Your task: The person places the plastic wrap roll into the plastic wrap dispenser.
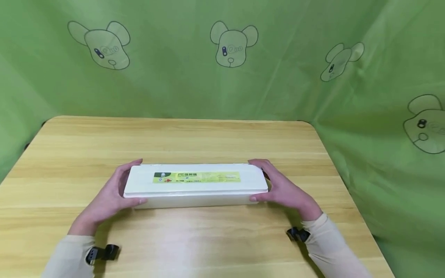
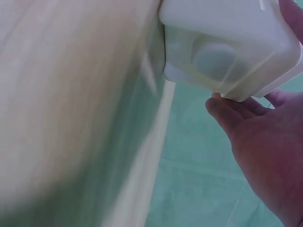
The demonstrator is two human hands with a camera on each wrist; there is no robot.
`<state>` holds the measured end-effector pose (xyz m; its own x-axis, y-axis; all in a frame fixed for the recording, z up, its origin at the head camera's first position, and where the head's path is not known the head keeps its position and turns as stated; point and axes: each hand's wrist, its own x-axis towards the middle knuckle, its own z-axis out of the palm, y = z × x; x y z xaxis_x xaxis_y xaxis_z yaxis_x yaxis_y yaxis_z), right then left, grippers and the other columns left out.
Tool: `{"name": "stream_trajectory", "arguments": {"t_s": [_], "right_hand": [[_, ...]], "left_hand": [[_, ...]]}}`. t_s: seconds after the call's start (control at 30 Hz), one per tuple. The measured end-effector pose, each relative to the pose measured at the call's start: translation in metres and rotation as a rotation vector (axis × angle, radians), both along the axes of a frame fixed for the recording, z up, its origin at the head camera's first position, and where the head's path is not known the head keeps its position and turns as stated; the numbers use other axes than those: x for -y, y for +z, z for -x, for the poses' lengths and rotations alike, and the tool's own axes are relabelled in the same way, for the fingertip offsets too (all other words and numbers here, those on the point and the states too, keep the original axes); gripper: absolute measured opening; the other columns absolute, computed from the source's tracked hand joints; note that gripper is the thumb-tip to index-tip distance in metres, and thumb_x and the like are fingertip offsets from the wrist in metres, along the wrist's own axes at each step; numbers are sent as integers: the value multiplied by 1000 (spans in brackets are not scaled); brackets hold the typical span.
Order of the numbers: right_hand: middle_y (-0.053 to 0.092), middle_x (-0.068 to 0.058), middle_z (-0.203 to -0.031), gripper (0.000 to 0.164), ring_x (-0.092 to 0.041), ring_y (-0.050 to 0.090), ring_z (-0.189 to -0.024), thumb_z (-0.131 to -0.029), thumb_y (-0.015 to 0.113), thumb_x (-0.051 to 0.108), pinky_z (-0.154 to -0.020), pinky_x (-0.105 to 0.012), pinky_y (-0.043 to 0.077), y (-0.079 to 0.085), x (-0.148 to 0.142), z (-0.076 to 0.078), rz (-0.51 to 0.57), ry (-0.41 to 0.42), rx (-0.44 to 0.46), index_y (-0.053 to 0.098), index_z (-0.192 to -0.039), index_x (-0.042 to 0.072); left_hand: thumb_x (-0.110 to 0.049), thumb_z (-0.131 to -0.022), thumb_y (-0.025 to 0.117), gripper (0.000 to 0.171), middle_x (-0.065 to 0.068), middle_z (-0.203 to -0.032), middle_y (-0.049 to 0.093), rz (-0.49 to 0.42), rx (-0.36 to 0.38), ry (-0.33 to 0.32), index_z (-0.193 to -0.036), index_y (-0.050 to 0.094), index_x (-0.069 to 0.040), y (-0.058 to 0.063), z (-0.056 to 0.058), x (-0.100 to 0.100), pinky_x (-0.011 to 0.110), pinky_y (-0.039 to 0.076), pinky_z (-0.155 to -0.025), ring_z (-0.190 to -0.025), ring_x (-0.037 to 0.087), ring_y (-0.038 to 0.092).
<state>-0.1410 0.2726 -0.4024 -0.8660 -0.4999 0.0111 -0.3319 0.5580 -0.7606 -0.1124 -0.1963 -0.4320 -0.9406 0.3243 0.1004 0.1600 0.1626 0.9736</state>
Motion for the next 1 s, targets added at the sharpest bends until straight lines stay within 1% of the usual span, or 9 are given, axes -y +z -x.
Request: {"name": "stream_trajectory", "arguments": {"t_s": [0.13,0.33,0.4,0.47,0.57,0.73,0.87,0.97,1.0], "right_hand": [[35,1,-147,99,-24,35,-131,-69,91,36,-109,-55,24,-2,-1,0,-1,9,16,34,-149,24],[25,0,-153,106,-25,27,-137,-68,92,33,-108,-57,25,-3,-9,-1,-50,54,2,29,-153,20],[24,1,-153,106,-25,26,-138,-68,91,31,-108,-57,26,-2,-11,-1,-59,61,8,29,-153,21],[24,2,-153,105,-24,26,-137,-69,91,28,-108,-57,26,-1,-11,0,-52,71,24,29,-153,24],[26,3,-152,103,-23,27,-136,-71,91,25,-108,-56,25,1,-10,1,-41,85,41,29,-153,25],[28,3,-150,102,-22,29,-135,-71,90,21,-108,-56,25,0,-10,2,-46,90,43,29,-152,29],[32,2,-149,104,-23,31,-135,-70,91,17,-108,-57,26,-2,-12,2,-57,82,18,29,-153,32],[36,2,-147,105,-23,34,-133,-69,91,15,-108,-56,27,-4,-13,2,-61,76,-8,30,-153,32],[36,2,-147,105,-23,34,-133,-69,91,15,-108,-56,27,-5,-14,2,-62,73,-15,31,-153,32]], "left_hand": [[4,-71,84,104,20,-147,34,10,5,-11,-153,23,-10,-1,0,2,18,39,-98,-128,21,40],[6,-69,84,109,17,-154,25,-3,-29,-64,-155,20,-13,-5,3,4,16,29,-105,-137,26,29],[7,-69,84,111,17,-155,24,5,-41,-76,-156,19,-16,-5,3,5,17,29,-105,-137,26,30],[7,-70,83,111,17,-156,23,23,-49,-90,-156,19,-18,-5,3,7,17,29,-106,-136,25,31],[7,-72,82,108,18,-155,24,38,-29,-112,-157,21,-20,-3,2,11,19,35,-101,-131,22,37],[8,-73,80,108,19,-158,16,36,-13,-168,-157,20,-21,-1,3,15,19,33,-104,-136,20,33],[8,-72,79,109,19,-159,13,39,-23,-190,-158,18,-20,-1,4,15,18,30,-105,-139,28,27],[8,-71,79,108,19,-160,11,47,-33,-183,-157,20,-19,-1,4,14,16,29,-105,-139,35,24],[9,-71,79,108,19,-160,11,51,-39,-180,-157,20,-19,-1,4,14,17,29,-105,-139,34,24]]}}
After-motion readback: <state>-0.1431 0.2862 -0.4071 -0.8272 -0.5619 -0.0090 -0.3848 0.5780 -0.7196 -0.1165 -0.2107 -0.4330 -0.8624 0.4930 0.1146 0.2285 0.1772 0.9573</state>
